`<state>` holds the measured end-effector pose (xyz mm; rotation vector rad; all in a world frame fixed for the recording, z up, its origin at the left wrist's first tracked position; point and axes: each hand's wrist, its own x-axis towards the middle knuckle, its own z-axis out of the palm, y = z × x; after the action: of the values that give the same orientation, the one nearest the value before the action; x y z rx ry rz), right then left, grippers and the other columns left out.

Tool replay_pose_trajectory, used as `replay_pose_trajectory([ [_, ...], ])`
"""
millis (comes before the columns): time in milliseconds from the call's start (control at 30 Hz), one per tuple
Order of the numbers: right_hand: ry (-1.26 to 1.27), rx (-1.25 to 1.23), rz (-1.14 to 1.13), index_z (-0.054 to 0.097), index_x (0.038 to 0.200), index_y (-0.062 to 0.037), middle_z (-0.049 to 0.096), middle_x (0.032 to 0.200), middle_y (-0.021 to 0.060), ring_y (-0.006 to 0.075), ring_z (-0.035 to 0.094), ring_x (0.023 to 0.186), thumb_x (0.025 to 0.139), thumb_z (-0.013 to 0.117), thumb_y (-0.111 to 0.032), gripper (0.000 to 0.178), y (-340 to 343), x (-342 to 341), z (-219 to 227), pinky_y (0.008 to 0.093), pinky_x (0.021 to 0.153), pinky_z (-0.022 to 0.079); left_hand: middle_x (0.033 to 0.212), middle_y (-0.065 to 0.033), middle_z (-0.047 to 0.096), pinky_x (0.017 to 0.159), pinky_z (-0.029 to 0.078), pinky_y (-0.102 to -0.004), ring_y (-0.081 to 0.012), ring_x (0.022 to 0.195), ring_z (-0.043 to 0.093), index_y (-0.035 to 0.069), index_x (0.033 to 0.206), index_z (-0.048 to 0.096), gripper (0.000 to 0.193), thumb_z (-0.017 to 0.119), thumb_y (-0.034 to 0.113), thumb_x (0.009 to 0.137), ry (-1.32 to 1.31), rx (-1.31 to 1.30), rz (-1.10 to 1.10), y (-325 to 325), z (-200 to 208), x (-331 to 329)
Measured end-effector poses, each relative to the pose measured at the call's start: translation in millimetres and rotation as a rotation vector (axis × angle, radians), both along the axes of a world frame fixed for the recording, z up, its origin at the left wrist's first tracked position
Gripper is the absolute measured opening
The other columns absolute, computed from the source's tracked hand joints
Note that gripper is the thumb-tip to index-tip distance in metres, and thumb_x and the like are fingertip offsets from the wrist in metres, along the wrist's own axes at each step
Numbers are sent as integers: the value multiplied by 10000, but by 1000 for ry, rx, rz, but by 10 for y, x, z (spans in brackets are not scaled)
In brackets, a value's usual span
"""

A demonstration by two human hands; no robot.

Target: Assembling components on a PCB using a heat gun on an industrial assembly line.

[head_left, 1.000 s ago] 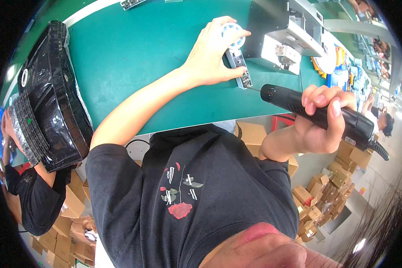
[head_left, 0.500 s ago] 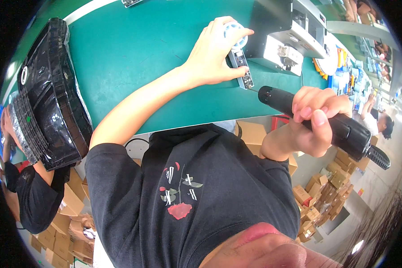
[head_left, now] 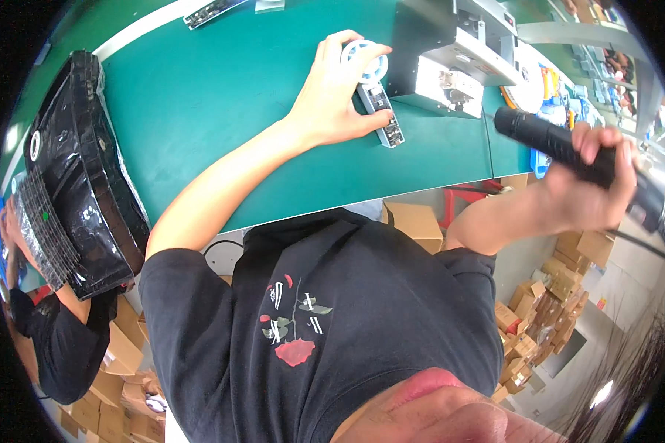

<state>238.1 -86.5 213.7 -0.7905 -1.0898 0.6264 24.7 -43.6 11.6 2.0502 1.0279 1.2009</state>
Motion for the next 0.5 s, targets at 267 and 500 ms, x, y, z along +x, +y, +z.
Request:
replay_pose_trajectory([
  [267,-125,-156,-59,563,829,-13,550,707,127,205,483,601,801,594,-31,46,383,-17,-108,345,606,424,1279,-205,400,1028,418,-458,-393,1246,394,136,1343,505,795,830,202,620,-44,-34,-84,46,-18,-8],
  [500,-79,-89,29,545,790,-5,550,624,136,210,520,504,785,621,10,77,193,-53,-172,365,533,459,1313,-203,410,1048,407,-441,-371,1244,444,136,1377,471,852,868,196,626,-52,-5,-82,51,-46,-31],
])
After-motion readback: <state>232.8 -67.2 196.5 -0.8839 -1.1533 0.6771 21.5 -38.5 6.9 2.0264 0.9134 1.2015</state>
